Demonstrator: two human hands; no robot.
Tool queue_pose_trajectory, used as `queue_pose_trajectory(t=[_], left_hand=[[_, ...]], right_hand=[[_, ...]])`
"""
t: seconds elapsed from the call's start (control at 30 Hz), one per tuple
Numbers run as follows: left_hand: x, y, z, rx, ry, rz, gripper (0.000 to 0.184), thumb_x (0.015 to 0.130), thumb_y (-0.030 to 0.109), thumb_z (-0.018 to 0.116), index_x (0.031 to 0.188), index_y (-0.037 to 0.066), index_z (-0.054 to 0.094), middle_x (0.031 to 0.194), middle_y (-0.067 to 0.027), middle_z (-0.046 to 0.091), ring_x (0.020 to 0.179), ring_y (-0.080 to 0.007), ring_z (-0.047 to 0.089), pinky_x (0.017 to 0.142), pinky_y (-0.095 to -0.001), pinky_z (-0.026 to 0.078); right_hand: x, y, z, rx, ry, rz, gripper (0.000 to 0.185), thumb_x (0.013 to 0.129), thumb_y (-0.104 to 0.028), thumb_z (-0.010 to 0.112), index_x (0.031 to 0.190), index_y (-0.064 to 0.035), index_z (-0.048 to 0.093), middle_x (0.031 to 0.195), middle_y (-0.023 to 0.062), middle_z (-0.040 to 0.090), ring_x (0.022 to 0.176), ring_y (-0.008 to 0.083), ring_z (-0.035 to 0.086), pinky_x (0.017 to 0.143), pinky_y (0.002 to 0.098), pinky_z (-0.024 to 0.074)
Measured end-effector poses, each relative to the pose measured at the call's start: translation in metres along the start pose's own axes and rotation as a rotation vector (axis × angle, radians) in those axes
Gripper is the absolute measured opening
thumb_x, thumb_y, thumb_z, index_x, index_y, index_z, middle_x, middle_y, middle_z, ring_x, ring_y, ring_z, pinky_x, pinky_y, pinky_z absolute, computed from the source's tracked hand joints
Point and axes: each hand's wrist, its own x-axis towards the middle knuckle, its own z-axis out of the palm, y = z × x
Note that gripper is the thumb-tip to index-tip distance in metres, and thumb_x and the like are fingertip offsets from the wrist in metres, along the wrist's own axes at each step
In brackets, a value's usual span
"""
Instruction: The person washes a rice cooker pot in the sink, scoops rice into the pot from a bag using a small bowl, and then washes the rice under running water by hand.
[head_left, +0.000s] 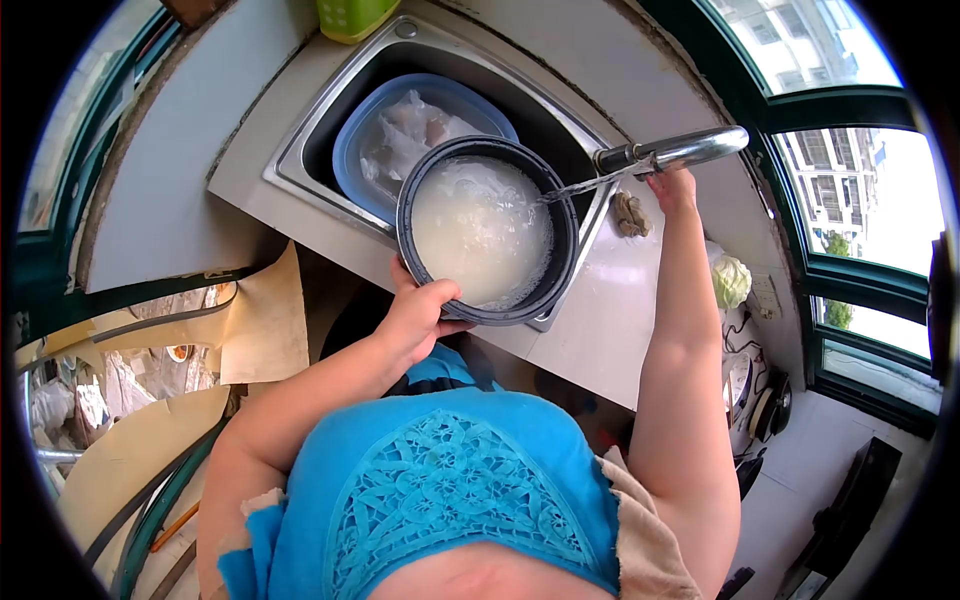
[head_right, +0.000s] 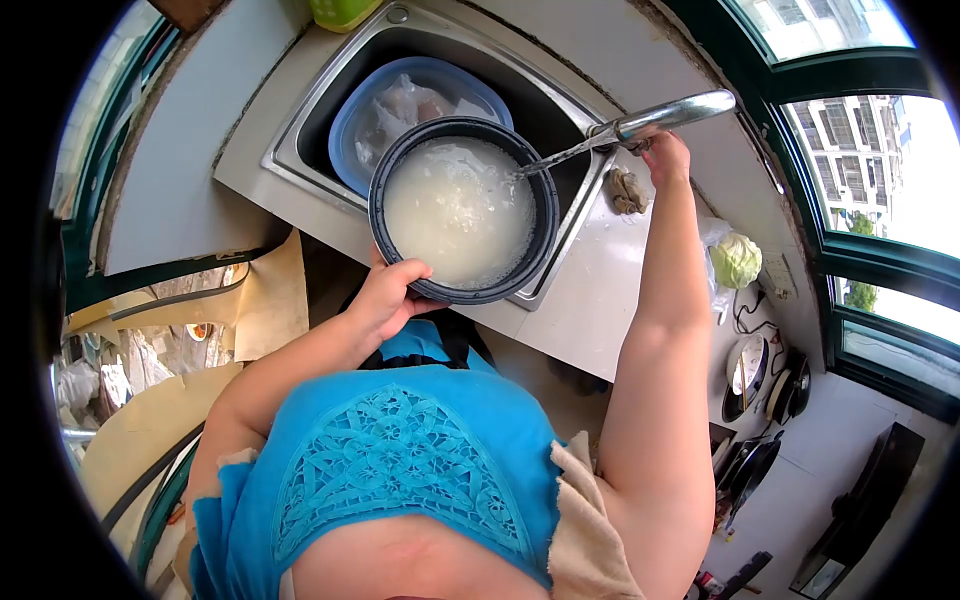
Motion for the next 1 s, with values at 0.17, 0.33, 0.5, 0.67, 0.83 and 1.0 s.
queue_pose_trajectory(t=[0.17, 0.33, 0.5, 0.67, 0.83, 1.0], left_hand=[[0.010, -0.010, -0.007, -0.043, -0.045, 0.004, 0.066, 0.076, 0.000, 0.049, 0.131, 0.014, 0.016, 0.126, -0.0207, 0.037, 0.107, -0.0377, 0.052, 0.081, -0.0569, 0.050], [0.006, -0.009, 0.002, -0.010, -0.013, 0.018, 0.045, 0.078, 0.006, 0.050, 0.121, -0.005, 0.042, 0.114, -0.0229, 0.054, 0.102, -0.0367, 0.057, 0.084, -0.0555, 0.050], [0.006, -0.012, 0.003, -0.018, -0.028, 0.008, 0.045, 0.079, 0.008, 0.050, 0.121, -0.007, 0.043, 0.115, -0.0232, 0.054, 0.102, -0.0370, 0.057, 0.086, -0.0550, 0.049], [0.007, -0.013, 0.005, -0.038, -0.025, 0.039, 0.046, 0.079, 0.008, 0.050, 0.122, -0.006, 0.043, 0.116, -0.0235, 0.054, 0.103, -0.0370, 0.057, 0.086, -0.0558, 0.048], [0.008, -0.016, 0.003, -0.047, -0.008, 0.049, 0.045, 0.079, 0.007, 0.050, 0.123, -0.005, 0.042, 0.116, -0.0233, 0.053, 0.103, -0.0368, 0.057, 0.085, -0.0564, 0.048], [0.008, -0.017, 0.002, -0.047, -0.009, 0.067, 0.046, 0.079, 0.006, 0.049, 0.123, -0.004, 0.042, 0.116, -0.0229, 0.054, 0.101, -0.0367, 0.058, 0.084, -0.0565, 0.049]], right_hand=[[0.019, 0.015, -0.010, -0.015, 0.001, -0.036, 0.043, 0.083, -0.010, 0.056, 0.124, -0.0061, 0.046, 0.096, 0.0012, 0.057, 0.086, 0.0120, 0.052, 0.077, 0.0338, 0.0457], [0.011, 0.013, -0.013, -0.011, -0.050, -0.078, 0.050, 0.079, -0.008, 0.058, 0.126, -0.0002, 0.044, 0.102, 0.0065, 0.053, 0.094, 0.0167, 0.051, 0.078, 0.0329, 0.0466], [0.008, 0.014, -0.014, 0.005, -0.084, -0.088, 0.054, 0.080, -0.006, 0.057, 0.130, -0.0015, 0.040, 0.104, 0.0069, 0.052, 0.095, 0.0169, 0.051, 0.081, 0.0356, 0.0466], [0.013, 0.015, -0.014, -0.003, -0.094, -0.082, 0.062, 0.081, -0.003, 0.055, 0.138, -0.0037, 0.032, 0.096, 0.0051, 0.049, 0.088, 0.0147, 0.049, 0.084, 0.0382, 0.0468], [0.015, 0.018, -0.011, -0.001, -0.044, -0.081, 0.064, 0.079, -0.006, 0.056, 0.138, -0.0024, 0.032, 0.116, 0.0102, 0.045, 0.098, 0.0185, 0.048, 0.083, 0.0365, 0.0466], [0.010, 0.016, -0.005, 0.007, -0.010, -0.072, 0.057, 0.079, -0.007, 0.056, 0.132, -0.0023, 0.037, 0.118, 0.0113, 0.049, 0.102, 0.0202, 0.050, 0.079, 0.0354, 0.0469]])
